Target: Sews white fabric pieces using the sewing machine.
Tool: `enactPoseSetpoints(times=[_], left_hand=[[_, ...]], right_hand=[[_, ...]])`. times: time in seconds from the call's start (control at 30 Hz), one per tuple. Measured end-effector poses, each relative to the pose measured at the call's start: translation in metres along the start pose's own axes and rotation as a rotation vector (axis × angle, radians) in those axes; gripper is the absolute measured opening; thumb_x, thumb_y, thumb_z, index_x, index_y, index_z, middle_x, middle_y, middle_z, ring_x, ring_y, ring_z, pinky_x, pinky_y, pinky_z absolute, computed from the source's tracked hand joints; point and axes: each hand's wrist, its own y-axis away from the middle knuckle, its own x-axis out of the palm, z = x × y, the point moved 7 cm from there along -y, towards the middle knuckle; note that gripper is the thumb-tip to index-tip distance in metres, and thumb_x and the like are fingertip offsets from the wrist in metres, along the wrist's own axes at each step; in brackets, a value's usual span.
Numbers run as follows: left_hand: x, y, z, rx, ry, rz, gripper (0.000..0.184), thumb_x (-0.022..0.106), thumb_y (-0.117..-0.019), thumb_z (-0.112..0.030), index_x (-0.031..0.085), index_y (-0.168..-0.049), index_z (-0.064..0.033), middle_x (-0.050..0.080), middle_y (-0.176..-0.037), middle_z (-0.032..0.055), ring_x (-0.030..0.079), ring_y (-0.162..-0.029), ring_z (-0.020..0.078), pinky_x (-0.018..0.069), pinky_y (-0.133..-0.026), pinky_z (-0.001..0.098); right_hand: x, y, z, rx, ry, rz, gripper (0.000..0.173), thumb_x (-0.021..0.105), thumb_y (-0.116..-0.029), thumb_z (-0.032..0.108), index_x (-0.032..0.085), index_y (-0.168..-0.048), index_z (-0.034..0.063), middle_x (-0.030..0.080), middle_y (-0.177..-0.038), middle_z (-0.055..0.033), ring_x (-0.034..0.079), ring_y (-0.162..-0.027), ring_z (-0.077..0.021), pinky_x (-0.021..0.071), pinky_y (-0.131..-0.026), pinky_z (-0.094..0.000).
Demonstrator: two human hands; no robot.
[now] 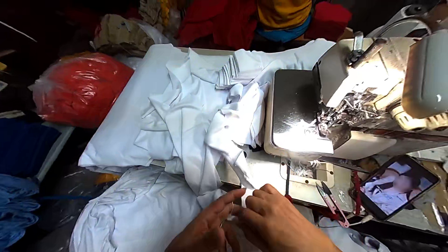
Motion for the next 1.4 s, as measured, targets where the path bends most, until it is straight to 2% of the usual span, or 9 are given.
enactPoseSetpoints(times=[0.13,0.23,0.4,0.6,0.77,0.9,1.1,1.23,1.4], left_hand=[[-0.005,0.012,-0.015,-0.075,-0.197,-0.074,0.063,0.071,-0.0962,-0.035,0.041,-0.151,-0.0232,0.063,-0.077,-0.0143,0.051,-0.055,-0.0082,0.0433,-0.048,0.0102],[-0.011,0.03,-0.035,-0.089,-0.145,-0.103,0.056,0.058,-0.0996,-0.012,0.047,-0.151,-0.0311,0.059,-0.065,-0.0146,0.043,-0.045,-0.0088,0.0357,-0.04,0.0091],[-0.013,0.032,-0.034,0.093,0.154,-0.067,0.052,0.052,-0.1065,-0.024,0.041,-0.156,-0.032,0.072,-0.129,0.0034,0.068,-0.064,0.0015,0.0543,-0.054,0.0138],[-0.025,0.025,-0.044,0.37,0.564,-0.1,0.024,0.052,-0.1048,-0.014,0.068,-0.122,-0.0079,0.068,-0.076,-0.0025,0.059,-0.051,-0.0011,0.0484,-0.046,0.0106],[0.002,0.015,-0.031,0.097,-0.16,-0.134,0.068,0.048,-0.1043,-0.052,0.038,-0.157,-0.0116,0.06,-0.144,-0.0008,0.067,-0.073,-0.0009,0.0571,-0.057,0.0186],[-0.001,0.021,-0.043,0.08,-0.495,-0.222,0.062,0.065,-0.0977,-0.046,0.05,-0.147,-0.0103,0.067,-0.095,-0.0097,0.056,-0.069,-0.0061,0.0499,-0.059,0.0158],[-0.015,0.08,-0.1,0.139,-0.586,-0.346,0.03,0.059,-0.1043,-0.024,0.066,-0.132,-0.0353,0.068,-0.092,-0.0228,0.056,-0.067,-0.0139,0.0469,-0.058,0.0063],[-0.046,0.074,-0.074,0.175,-0.239,-0.477,0.029,0.061,-0.1028,-0.023,0.068,-0.13,-0.0295,0.075,-0.089,-0.01,0.058,-0.05,-0.0066,0.0481,-0.044,0.0089],[-0.032,0.03,-0.033,0.442,0.505,-0.125,0.045,0.044,-0.1065,-0.039,0.064,-0.139,-0.0149,0.069,-0.131,0.0045,0.066,-0.063,0.0014,0.0504,-0.051,0.0128]], right_hand=[[-0.009,-0.011,-0.02,0.088,-0.22,0.119,0.044,0.061,-0.0976,0.051,0.07,-0.104,0.0085,0.069,-0.083,-0.0068,0.067,-0.076,-0.0226,0.0534,-0.068,-0.0438],[-0.006,-0.013,-0.044,0.059,-0.156,0.1,0.039,0.052,-0.1033,0.049,0.072,-0.1,0.0157,0.066,-0.084,0.0027,0.062,-0.085,-0.0124,0.0432,-0.087,-0.0409],[-0.013,-0.017,-0.013,-0.054,-0.177,0.003,0.025,0.052,-0.1059,0.026,0.071,-0.095,0.0129,0.06,-0.075,-0.0011,0.059,-0.076,-0.0157,0.0407,-0.09,-0.041],[0.008,-0.005,-0.062,0.066,-0.186,0.072,0.036,0.054,-0.1025,0.045,0.075,-0.093,0.0164,0.066,-0.081,0.0041,0.061,-0.082,-0.0098,0.0427,-0.087,-0.0398],[-0.01,-0.015,0.001,-0.019,-0.003,-0.082,0.024,0.056,-0.1034,0.028,0.071,-0.093,0.0126,0.063,-0.077,-0.0057,0.062,-0.071,-0.0243,0.0496,-0.065,-0.0405],[-0.013,-0.024,-0.003,-0.015,-0.008,-0.005,0.044,0.055,-0.0989,0.054,0.067,-0.095,0.0118,0.061,-0.075,-0.0049,0.062,-0.067,-0.0237,0.0493,-0.055,-0.0371],[-0.02,-0.029,-0.026,-0.001,-0.268,0.048,0.035,0.051,-0.1061,0.037,0.073,-0.099,0.0106,0.063,-0.08,-0.0029,0.06,-0.079,-0.0168,0.0456,-0.074,-0.0343],[-0.033,-0.024,-0.041,0.071,-0.268,-0.1,0.025,0.059,-0.1005,0.034,0.077,-0.098,0.0158,0.06,-0.083,0.0047,0.057,-0.084,-0.0057,0.0478,-0.077,-0.0231],[-0.026,-0.017,-0.032,0.121,-0.241,-0.1,0.025,0.055,-0.1033,0.031,0.075,-0.102,0.016,0.057,-0.079,0.0007,0.055,-0.079,-0.0114,0.0455,-0.073,-0.0283]])
